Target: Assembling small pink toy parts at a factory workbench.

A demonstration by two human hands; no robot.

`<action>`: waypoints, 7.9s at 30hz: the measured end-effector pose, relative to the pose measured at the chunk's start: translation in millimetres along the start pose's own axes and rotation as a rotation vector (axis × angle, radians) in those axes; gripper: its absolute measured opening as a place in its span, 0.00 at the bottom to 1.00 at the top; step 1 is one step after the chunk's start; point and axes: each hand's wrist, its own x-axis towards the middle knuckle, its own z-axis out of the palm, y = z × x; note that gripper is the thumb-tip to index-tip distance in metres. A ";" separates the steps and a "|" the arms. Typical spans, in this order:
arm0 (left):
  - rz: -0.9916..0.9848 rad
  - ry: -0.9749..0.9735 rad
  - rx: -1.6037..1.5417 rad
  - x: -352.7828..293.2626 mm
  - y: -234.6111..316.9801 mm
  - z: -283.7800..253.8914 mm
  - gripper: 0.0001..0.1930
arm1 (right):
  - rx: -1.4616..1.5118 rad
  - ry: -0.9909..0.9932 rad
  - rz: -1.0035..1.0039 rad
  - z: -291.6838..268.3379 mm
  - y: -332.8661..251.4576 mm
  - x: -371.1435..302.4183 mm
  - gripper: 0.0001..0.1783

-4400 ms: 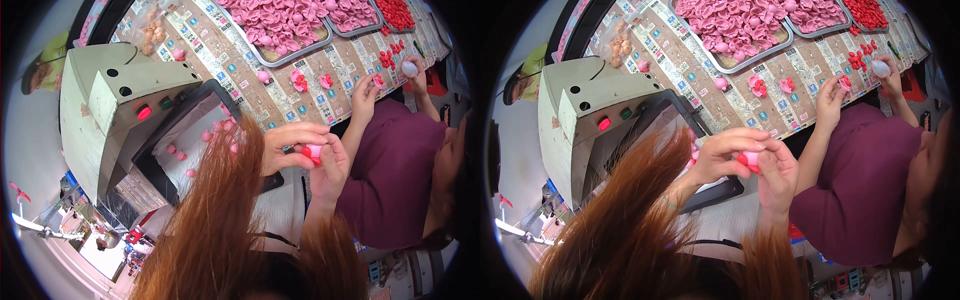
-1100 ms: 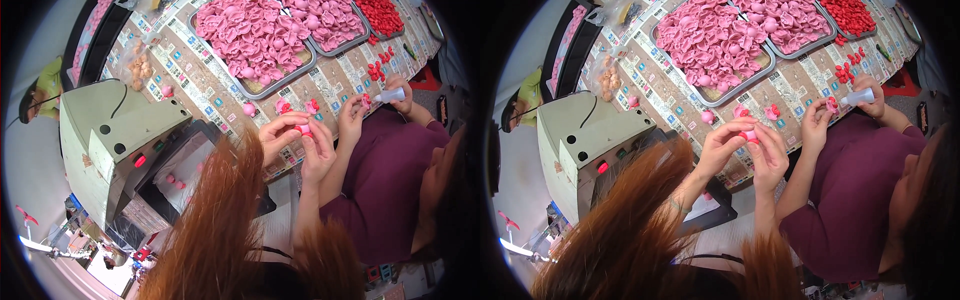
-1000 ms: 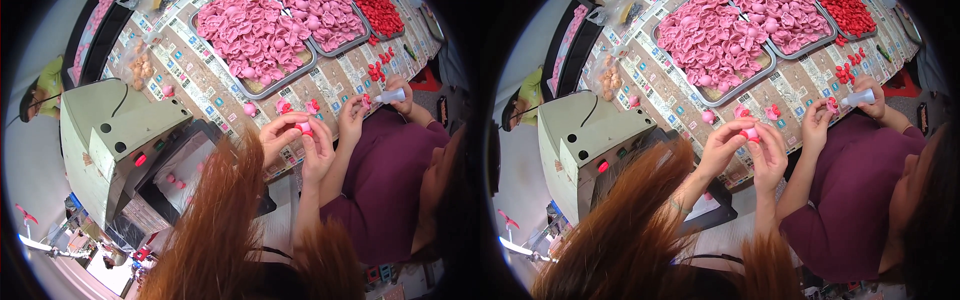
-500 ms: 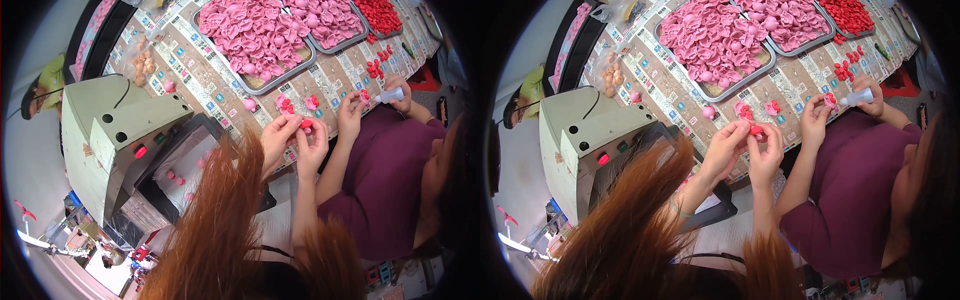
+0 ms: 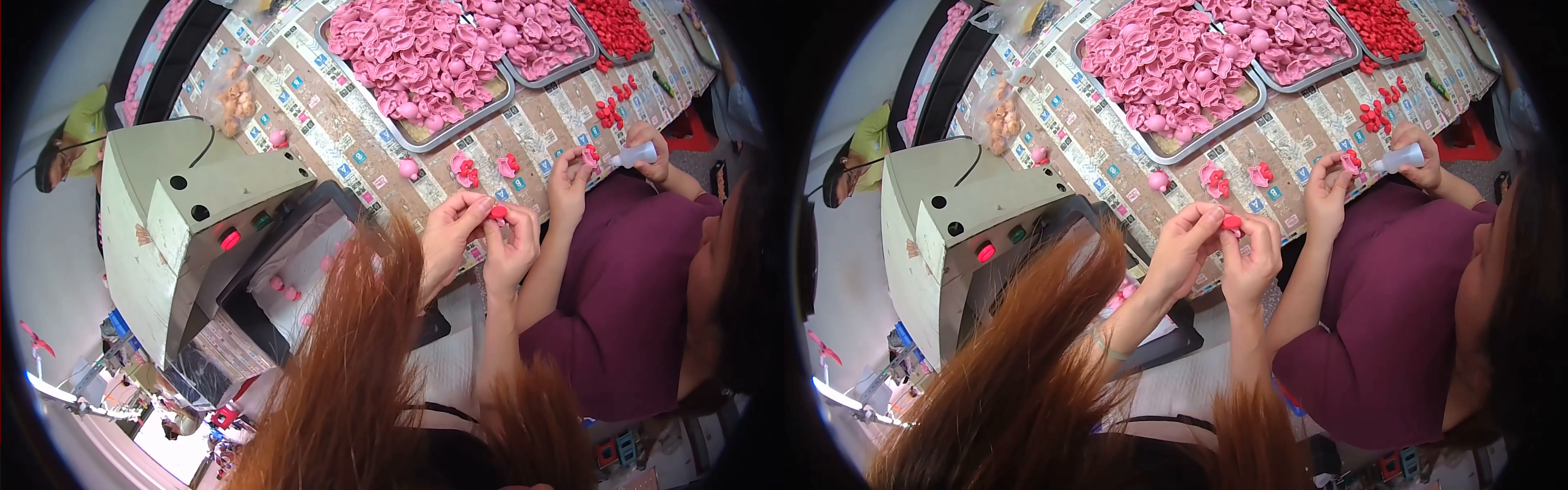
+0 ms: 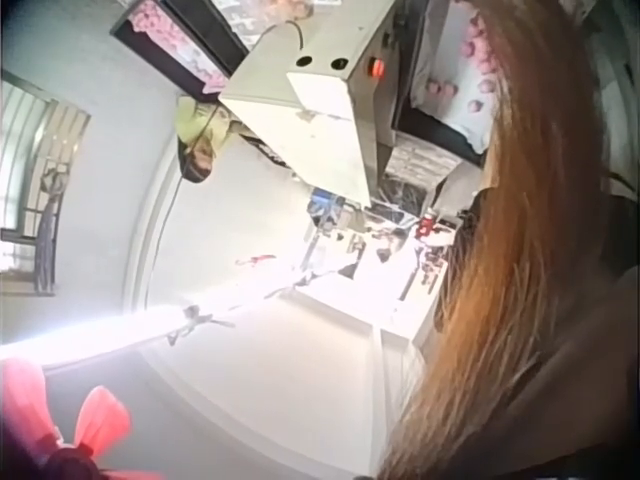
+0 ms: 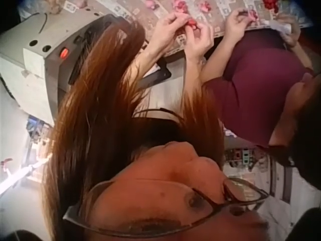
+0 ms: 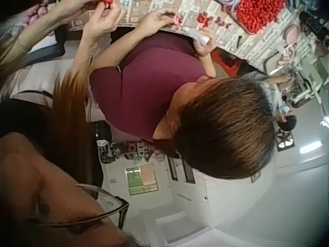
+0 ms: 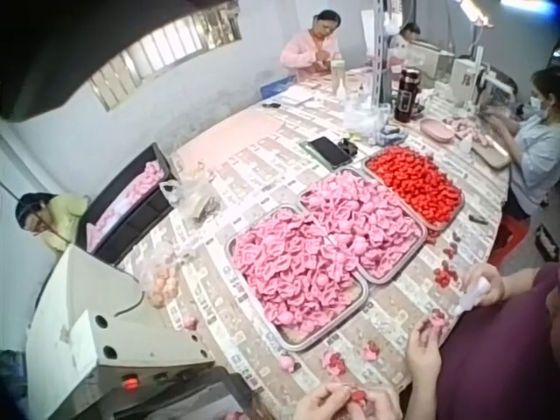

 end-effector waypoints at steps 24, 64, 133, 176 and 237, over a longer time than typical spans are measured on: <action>0.134 -0.402 -0.103 -26.8 -4.3 1.6 0.16 | -0.012 0.115 -0.380 -17.8 -28.6 -9.9 0.13; 0.039 -0.509 -0.336 -21.3 3.0 2.4 0.19 | -0.222 0.029 -0.264 -31.2 -61.6 -8.4 0.12; 0.915 0.081 1.238 -33.8 25.6 -13.4 0.21 | -0.010 -0.208 -0.040 -14.5 -56.0 -7.4 0.13; 0.298 0.040 0.261 -46.9 48.5 -33.0 0.24 | 0.419 -0.097 0.424 30.2 -0.3 76.6 0.11; 0.447 0.027 0.722 -55.0 45.7 -30.2 0.21 | 0.856 0.021 0.497 27.1 -58.5 -34.4 0.11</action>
